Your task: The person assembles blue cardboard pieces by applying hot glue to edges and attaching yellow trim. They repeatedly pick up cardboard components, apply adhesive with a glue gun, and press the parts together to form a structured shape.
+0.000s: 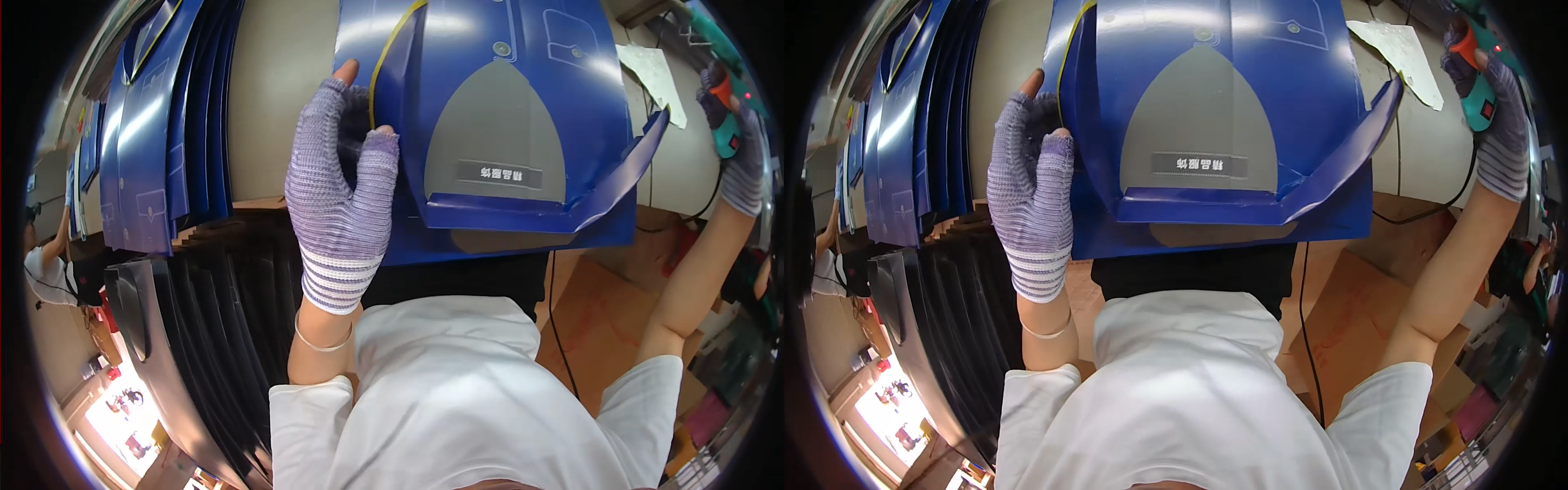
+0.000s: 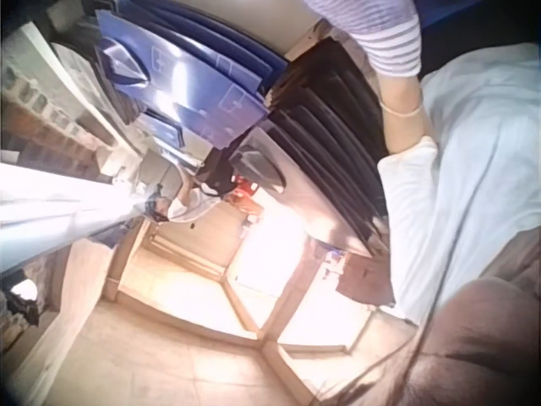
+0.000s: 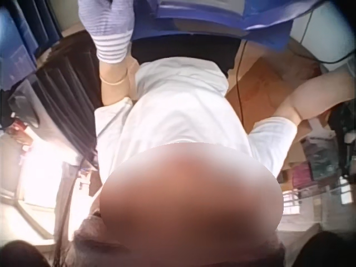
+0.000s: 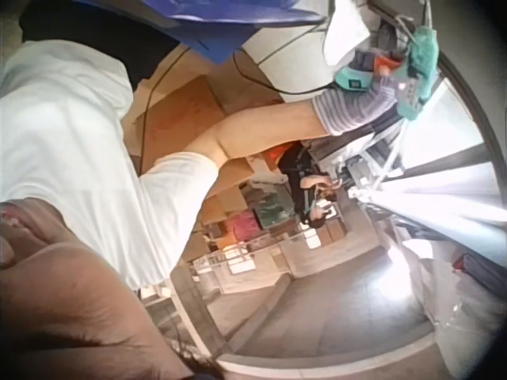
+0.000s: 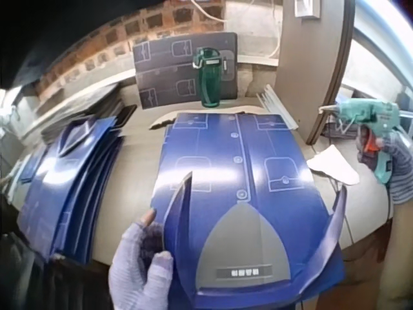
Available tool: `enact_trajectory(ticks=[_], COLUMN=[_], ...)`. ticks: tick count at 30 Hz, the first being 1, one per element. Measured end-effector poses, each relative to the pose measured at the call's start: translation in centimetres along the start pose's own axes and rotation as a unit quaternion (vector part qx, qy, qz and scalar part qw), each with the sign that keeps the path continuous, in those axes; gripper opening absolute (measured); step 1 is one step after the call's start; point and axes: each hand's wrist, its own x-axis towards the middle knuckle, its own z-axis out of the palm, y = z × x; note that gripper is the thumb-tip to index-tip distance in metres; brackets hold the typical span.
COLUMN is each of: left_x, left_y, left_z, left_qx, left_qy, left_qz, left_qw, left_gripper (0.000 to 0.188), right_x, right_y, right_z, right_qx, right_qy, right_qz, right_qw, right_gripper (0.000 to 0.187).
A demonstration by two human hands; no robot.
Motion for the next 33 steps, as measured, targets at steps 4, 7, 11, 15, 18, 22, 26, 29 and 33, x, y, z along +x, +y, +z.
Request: enact_trajectory(ticks=[4,7,11,15,18,22,26,29,33], left_x=[0.0,-0.4,-0.6,-0.5,-0.5,-0.8,-0.7,-0.7,-0.9], left_y=[-0.3,-0.8,-1.0,-1.2,-1.2,-0.7,-0.7,-0.7,-1.1], left_z=[0.0,0.1,0.2,0.5,0.4,0.2,0.2,0.2,0.4], left_qx=[-0.074,-0.09,-0.079,-0.066,-0.076,-0.11,-0.108,-0.093,-0.072], left_qy=[0.013,0.045,0.062,0.071,0.074,0.062,0.067,0.067,0.076], left_qz=[-0.037,0.001,0.012,0.039,0.023,-0.007,-0.02,-0.028,-0.038], left_qw=[0.996,0.995,0.995,0.995,0.994,0.992,0.992,0.993,0.994], left_gripper=[0.047,0.044,0.044,0.044,0.045,0.047,0.051,0.052,0.054], right_x=[-0.5,-2.4,-3.7,-4.3,-4.5,-4.1,-3.8,-3.6,-3.3], right_y=[-2.6,-4.4,-2.8,-2.2,-1.3,-1.1,-0.8,-1.2,-0.5], right_z=[3.1,11.9,21.3,22.5,22.8,23.3,23.1,21.8,22.6], right_qx=[-0.236,-0.36,-0.308,-0.339,-0.355,-0.385,-0.366,-0.288,-0.337], right_qy=[-0.163,-0.308,-0.356,-0.364,-0.368,-0.359,-0.284,-0.306,-0.375], right_qz=[-0.028,-0.075,-0.126,-0.113,-0.159,-0.182,-0.105,-0.035,-0.218], right_qw=[0.957,0.877,0.873,0.86,0.845,0.83,0.88,0.907,0.835], right_gripper=[0.046,0.039,0.04,0.042,0.041,0.04,0.037,0.038,0.04])
